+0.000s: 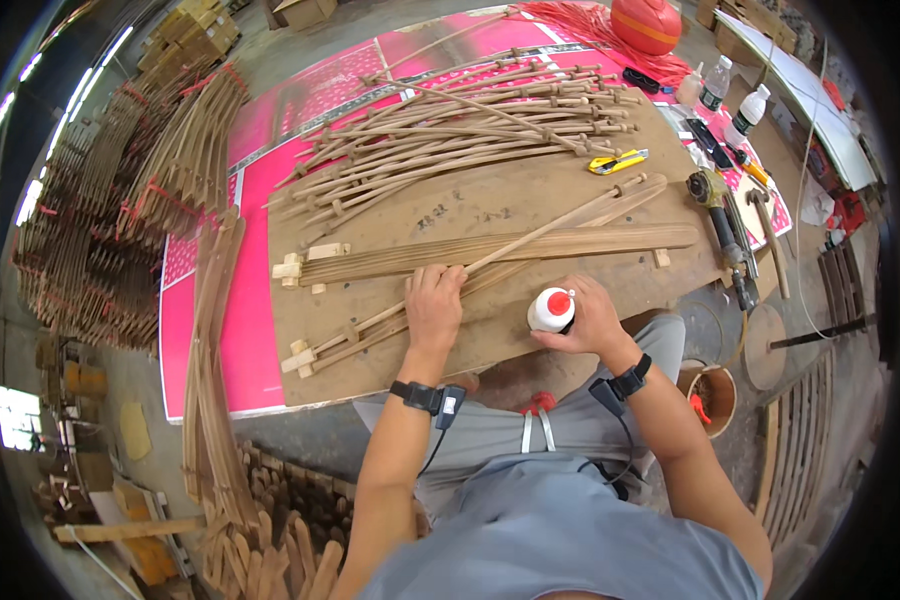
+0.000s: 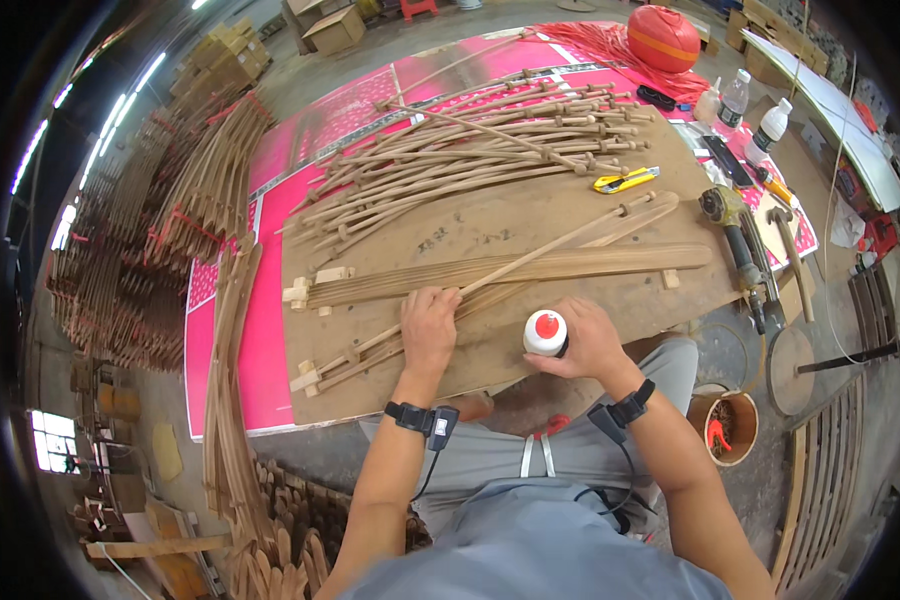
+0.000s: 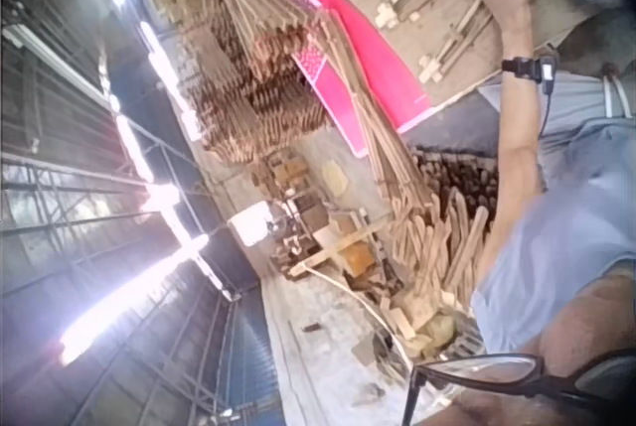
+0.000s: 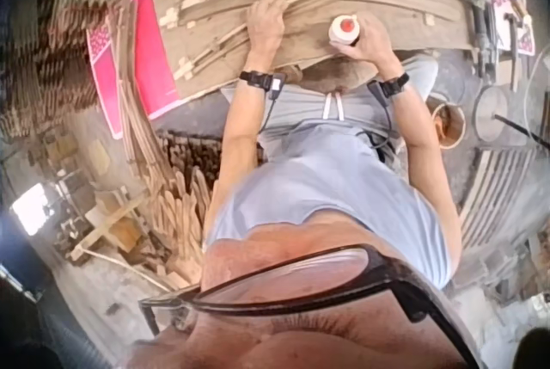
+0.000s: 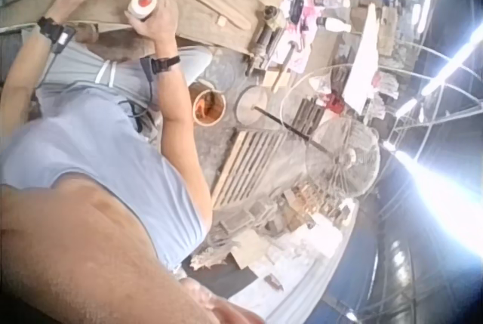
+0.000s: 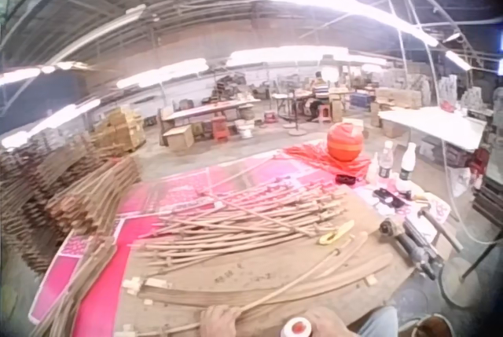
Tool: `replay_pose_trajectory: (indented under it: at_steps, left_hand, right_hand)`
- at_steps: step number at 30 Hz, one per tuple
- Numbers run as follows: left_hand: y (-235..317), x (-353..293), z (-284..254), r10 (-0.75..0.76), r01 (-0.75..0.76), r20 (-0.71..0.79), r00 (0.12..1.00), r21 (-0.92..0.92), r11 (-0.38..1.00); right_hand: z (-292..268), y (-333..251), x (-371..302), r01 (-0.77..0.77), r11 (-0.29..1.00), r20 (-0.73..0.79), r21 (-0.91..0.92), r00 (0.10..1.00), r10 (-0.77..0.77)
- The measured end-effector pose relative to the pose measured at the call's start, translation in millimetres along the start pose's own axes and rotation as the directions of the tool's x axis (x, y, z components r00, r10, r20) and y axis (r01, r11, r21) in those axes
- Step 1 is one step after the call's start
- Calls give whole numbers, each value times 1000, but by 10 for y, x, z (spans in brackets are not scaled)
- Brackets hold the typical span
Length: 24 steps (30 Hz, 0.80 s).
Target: Applying glue and using a pneumatic nail gun to assemble wooden furniture components.
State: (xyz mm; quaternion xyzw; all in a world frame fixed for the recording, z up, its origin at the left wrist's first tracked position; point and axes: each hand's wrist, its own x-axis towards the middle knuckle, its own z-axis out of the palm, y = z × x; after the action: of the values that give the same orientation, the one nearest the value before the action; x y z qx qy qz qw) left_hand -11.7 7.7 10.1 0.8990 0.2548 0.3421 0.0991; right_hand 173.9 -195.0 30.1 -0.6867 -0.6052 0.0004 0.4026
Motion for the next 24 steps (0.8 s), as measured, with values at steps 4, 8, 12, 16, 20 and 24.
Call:
replay_pose_trajectory:
  at_steps: [4, 8, 12, 16, 20, 24]
  left_hand:
    - [13, 28, 15, 69, -72, 34, 997, 107, 992]
    - [-254, -169, 87, 119, -116, 1, 993, 237, 965]
    - [-219, -147, -11, 170, -171, 18, 985, 153, 973]
    - [-184, -128, -13, 156, -156, 16, 988, 164, 974]
    - [-155, -100, -43, 146, -146, 8, 989, 147, 978]
    - [-158, -128, -70, 148, -149, 18, 989, 144, 978]
  right_hand:
    - [-40, 33, -60, -5, 1000, -21, 27, 1000, 5]
    - [90, 46, -36, 52, 989, -52, 141, 998, -45]
    - [100, 68, -88, 30, 997, -71, 78, 997, -24]
    - [72, 91, -100, 79, 993, -105, 86, 992, -70]
    - [69, 110, -100, 88, 991, -93, 97, 993, -79]
    - [56, 85, -99, 80, 991, -92, 109, 993, -70]
